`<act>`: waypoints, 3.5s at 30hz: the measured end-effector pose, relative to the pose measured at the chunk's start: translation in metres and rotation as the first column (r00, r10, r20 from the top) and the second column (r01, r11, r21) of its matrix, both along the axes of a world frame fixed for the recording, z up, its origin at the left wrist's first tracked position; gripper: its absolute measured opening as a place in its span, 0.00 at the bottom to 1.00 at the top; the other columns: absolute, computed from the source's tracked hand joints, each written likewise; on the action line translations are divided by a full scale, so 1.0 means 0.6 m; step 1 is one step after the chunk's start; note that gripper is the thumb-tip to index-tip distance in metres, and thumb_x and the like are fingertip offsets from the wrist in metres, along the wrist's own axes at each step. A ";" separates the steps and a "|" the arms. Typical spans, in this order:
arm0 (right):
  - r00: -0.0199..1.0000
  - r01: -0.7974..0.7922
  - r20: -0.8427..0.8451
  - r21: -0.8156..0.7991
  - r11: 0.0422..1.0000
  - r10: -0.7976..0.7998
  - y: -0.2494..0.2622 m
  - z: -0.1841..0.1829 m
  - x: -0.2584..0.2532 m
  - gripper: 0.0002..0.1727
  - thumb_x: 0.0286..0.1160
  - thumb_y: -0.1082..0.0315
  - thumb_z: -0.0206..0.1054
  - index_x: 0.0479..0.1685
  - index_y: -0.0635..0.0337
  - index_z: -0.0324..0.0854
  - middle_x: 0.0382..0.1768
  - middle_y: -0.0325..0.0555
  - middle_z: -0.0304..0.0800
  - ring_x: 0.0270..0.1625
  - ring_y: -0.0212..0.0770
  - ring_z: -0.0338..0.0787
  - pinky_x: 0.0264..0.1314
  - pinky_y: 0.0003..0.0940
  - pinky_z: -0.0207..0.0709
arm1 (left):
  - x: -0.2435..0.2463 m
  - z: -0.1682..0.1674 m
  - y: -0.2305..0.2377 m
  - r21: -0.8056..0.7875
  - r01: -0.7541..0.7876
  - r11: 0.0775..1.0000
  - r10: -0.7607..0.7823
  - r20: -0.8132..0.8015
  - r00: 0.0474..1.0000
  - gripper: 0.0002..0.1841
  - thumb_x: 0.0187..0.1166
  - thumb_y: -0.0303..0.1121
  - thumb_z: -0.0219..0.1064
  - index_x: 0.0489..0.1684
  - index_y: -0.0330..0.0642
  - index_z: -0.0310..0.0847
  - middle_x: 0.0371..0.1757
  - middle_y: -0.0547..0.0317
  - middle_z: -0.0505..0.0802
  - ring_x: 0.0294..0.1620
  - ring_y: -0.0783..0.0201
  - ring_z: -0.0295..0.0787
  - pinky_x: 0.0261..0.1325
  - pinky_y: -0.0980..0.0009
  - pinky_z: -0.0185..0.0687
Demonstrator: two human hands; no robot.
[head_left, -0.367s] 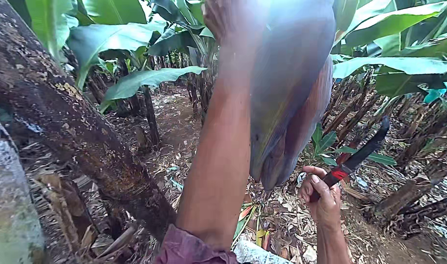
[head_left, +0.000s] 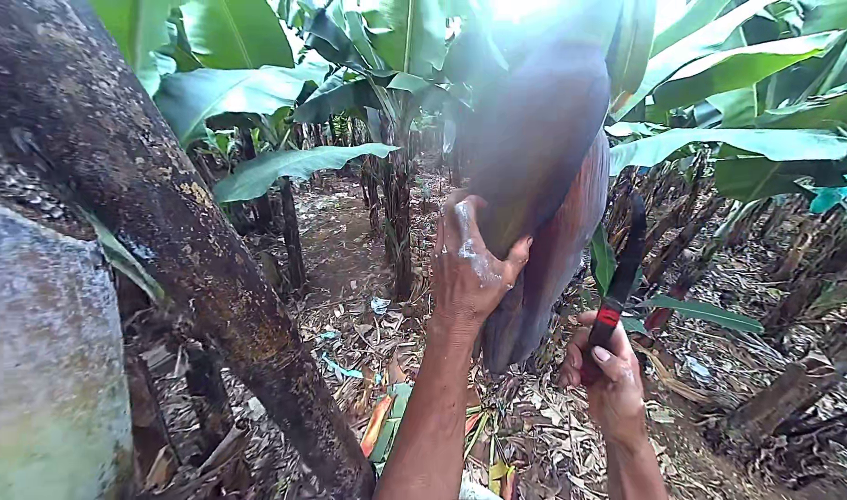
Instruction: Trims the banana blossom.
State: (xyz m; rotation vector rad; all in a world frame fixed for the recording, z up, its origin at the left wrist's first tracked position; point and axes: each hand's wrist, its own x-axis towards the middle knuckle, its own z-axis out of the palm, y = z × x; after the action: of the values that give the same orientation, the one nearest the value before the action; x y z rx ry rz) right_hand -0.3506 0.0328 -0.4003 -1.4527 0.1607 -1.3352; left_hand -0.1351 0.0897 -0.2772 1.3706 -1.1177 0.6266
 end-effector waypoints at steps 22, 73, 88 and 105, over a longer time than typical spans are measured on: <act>0.755 0.287 -0.118 -0.825 0.488 -0.645 0.002 0.123 0.011 0.22 0.86 0.56 0.61 0.66 0.61 0.87 0.47 0.42 0.93 0.45 0.27 0.90 0.50 0.23 0.86 | 0.022 0.005 0.088 -0.197 -0.018 0.980 0.008 -0.051 0.999 0.06 0.68 0.33 0.81 0.37 0.44 0.94 0.51 0.59 0.92 0.52 0.70 0.90 0.53 0.72 0.89; 0.542 0.082 -0.381 -0.863 0.498 -0.749 0.069 0.241 -0.220 0.24 0.83 0.56 0.56 0.70 0.56 0.84 0.48 0.44 0.92 0.44 0.30 0.89 0.47 0.29 0.86 | -0.121 -0.284 0.031 0.807 0.526 0.268 -0.089 -0.522 0.848 0.28 0.86 0.55 0.56 0.64 0.39 0.85 0.59 0.41 0.92 0.65 0.44 0.88 0.69 0.41 0.79; 0.780 0.258 -0.327 -0.609 0.750 -0.534 0.018 0.128 -0.254 0.23 0.85 0.53 0.61 0.72 0.53 0.80 0.47 0.43 0.95 0.41 0.38 0.94 0.44 0.31 0.91 | -0.192 -0.309 -0.113 -0.666 0.346 0.661 -0.377 -0.693 -0.614 0.28 0.97 0.45 0.41 0.90 0.39 0.49 0.81 0.34 0.73 0.63 0.43 0.88 0.57 0.53 0.88; 0.404 0.196 -0.302 -0.893 0.404 -0.864 0.082 0.225 -0.352 0.20 0.72 0.64 0.62 0.58 0.61 0.90 0.45 0.57 0.94 0.45 0.41 0.92 0.50 0.33 0.85 | -0.285 -0.179 -0.063 0.589 0.757 0.282 -0.669 -0.445 0.595 0.21 0.72 0.34 0.73 0.61 0.30 0.85 0.61 0.38 0.91 0.68 0.47 0.86 0.75 0.49 0.76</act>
State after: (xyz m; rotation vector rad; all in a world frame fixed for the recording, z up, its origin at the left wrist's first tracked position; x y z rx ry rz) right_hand -0.5621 0.0819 -0.2656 -2.9122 0.8810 -1.2867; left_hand -0.3058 0.0517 -0.3847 1.2926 -1.8400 -0.6967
